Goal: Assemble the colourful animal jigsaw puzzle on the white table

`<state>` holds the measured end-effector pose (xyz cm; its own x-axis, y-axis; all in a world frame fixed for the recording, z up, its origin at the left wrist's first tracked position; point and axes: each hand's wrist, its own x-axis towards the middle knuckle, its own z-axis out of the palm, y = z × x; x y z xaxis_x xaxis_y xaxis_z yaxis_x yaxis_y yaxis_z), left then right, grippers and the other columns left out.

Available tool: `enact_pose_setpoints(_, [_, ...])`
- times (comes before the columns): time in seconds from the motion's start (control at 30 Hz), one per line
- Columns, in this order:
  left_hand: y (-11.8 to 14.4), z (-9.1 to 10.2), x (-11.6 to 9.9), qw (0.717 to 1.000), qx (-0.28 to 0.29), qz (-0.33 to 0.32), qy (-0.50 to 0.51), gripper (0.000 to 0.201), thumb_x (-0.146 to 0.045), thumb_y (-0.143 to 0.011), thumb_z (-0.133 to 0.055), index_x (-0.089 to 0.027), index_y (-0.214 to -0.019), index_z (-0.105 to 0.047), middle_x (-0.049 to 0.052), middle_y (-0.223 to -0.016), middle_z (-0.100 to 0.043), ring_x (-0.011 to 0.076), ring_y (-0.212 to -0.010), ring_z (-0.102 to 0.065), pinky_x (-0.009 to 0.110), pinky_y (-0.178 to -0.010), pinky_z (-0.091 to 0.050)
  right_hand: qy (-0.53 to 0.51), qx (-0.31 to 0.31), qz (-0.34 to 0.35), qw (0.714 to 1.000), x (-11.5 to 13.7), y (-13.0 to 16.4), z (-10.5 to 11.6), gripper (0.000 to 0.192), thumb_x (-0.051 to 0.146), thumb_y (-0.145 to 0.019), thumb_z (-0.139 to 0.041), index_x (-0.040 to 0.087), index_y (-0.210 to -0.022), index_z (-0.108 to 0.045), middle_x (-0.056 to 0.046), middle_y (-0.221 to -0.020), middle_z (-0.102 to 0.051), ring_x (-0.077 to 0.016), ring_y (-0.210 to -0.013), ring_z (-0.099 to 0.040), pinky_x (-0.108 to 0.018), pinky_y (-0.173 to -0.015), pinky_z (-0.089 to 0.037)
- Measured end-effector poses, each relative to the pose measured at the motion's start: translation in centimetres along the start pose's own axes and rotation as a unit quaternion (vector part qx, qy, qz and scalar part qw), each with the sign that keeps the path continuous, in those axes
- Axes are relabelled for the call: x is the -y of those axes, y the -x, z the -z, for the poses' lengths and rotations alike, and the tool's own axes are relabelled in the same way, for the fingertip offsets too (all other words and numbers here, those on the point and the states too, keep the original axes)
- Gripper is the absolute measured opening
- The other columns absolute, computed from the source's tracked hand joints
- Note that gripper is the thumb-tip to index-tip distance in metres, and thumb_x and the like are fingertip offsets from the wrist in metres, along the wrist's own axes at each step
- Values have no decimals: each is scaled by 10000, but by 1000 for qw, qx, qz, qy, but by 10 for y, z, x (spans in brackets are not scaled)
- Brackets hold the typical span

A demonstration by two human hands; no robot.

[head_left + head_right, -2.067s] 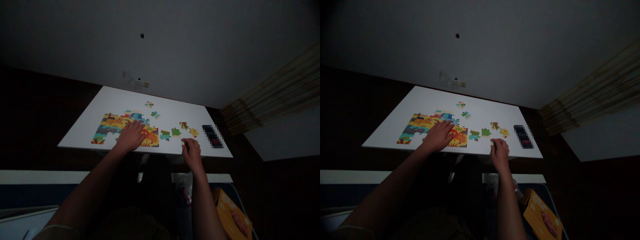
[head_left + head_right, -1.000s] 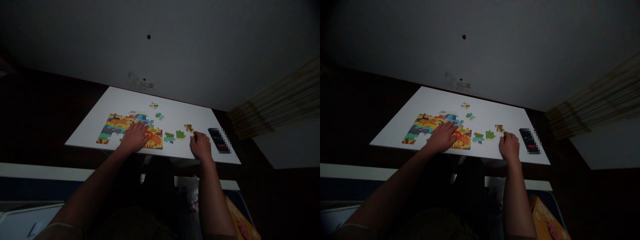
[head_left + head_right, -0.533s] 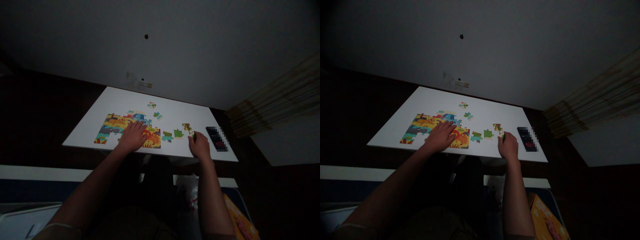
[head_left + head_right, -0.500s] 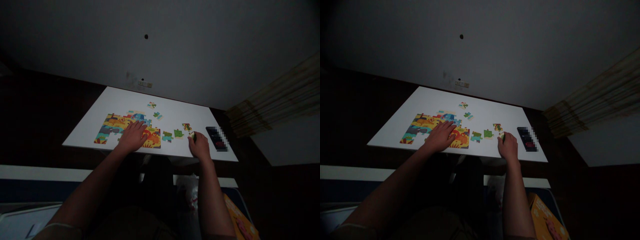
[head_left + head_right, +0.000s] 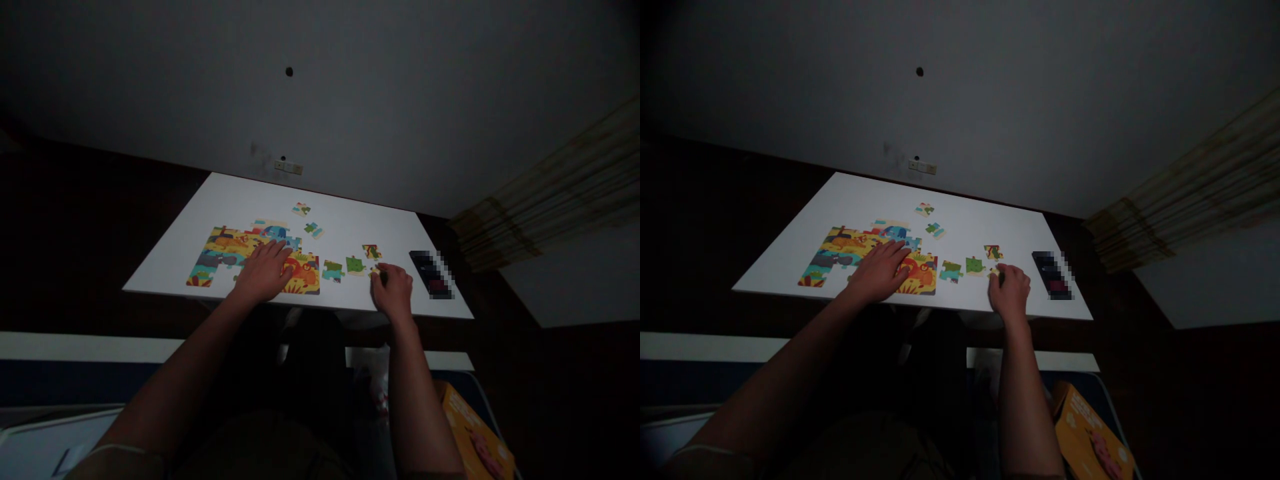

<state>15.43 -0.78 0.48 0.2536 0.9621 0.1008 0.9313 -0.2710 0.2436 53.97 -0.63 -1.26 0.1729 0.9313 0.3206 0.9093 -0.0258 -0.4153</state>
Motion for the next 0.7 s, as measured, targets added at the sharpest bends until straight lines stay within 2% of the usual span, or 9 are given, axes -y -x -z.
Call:
enact_pose_setpoints(0.1, [0, 0, -2, 1000, -5, -4, -9, 590, -394, -1217, -569, -198, -1747, -737, 200, -1922, -618, 425, -1813, -553, 650, -1538, -396, 14, 12, 30, 999, 16, -1, 0, 514, 450, -1145, -593, 209, -1517, -853, -247, -1685, -759, -528, -1566, -608, -742, -1304, -526])
enact_pose_setpoints(0.2, [0, -1, -4, 1000, -17, -11, -10, 560, -361, -1219, -553, -166, -1689, -788, 228, -1869, -666, 448, -1765, -604, 666, -1503, -448, -11, 67, 88, 994, 30, -6, -4, 545, 440, -1113, -647, 255, -1594, -826, -190, -1764, -741, -553, -1621, -577, -783, -1330, -501])
enact_pose_setpoints(0.27, [1, -2, -4, 999, -27, -23, -5, 522, -338, -1214, -562, -187, -1636, -827, 227, -1828, -706, 448, -1726, -641, 671, -1466, -489, -24, 98, 106, 989, 33, -11, -8, 527, 402, -1081, -682, 295, -1573, -837, -160, -1732, -777, -567, -1642, -577, -811, -1332, -495])
enact_pose_setpoints(0.37, [0, -1, -5, 999, -34, -38, -4, 480, -334, -1214, -590, -221, -1597, -855, 225, -1791, -737, 439, -1677, -674, 657, -1419, -521, -30, 108, 117, 987, 29, -22, -14, 471, 362, -1044, -701, 321, -1481, -875, -158, -1630, -840, -571, -1625, -608, -825, -1332, -492])
enact_pose_setpoints(0.5, [-4, 0, -8, 998, -38, -41, -1, 472, -335, -1229, -621, -205, -1618, -855, 246, -1769, -745, 406, -1618, -694, 607, -1367, -524, -21, 128, 138, 982, 21, -38, -17, 511, 292, -954, -736, 314, -1441, -888, -186, -1499, -890, -531, -1472, -733, -775, -1292, -556])
enact_pose_setpoints(0.6, [-8, 0, -11, 998, -49, -44, 2, 442, -336, -1234, -672, -217, -1611, -870, 251, -1727, -767, 378, -1556, -713, 586, -1310, -514, -1, 148, 152, 977, 20, -46, -17, 553, 234, -926, -747, 306, -1455, -893, -196, -1489, -893, -510, -1442, -780, -734, -1278, -594])
enact_pose_setpoints(0.7, [-11, 2, -18, 997, -64, -50, 4, 373, -280, -1233, -695, -187, -1522, -911, 279, -1604, -815, 366, -1451, -756, 594, -1217, -519, 42, 167, 161, 972, 23, -49, -15, 530, 217, -971, -740, 263, -1474, -900, -227, -1524, -868, -503, -1511, -759, -710, -1327, -569])
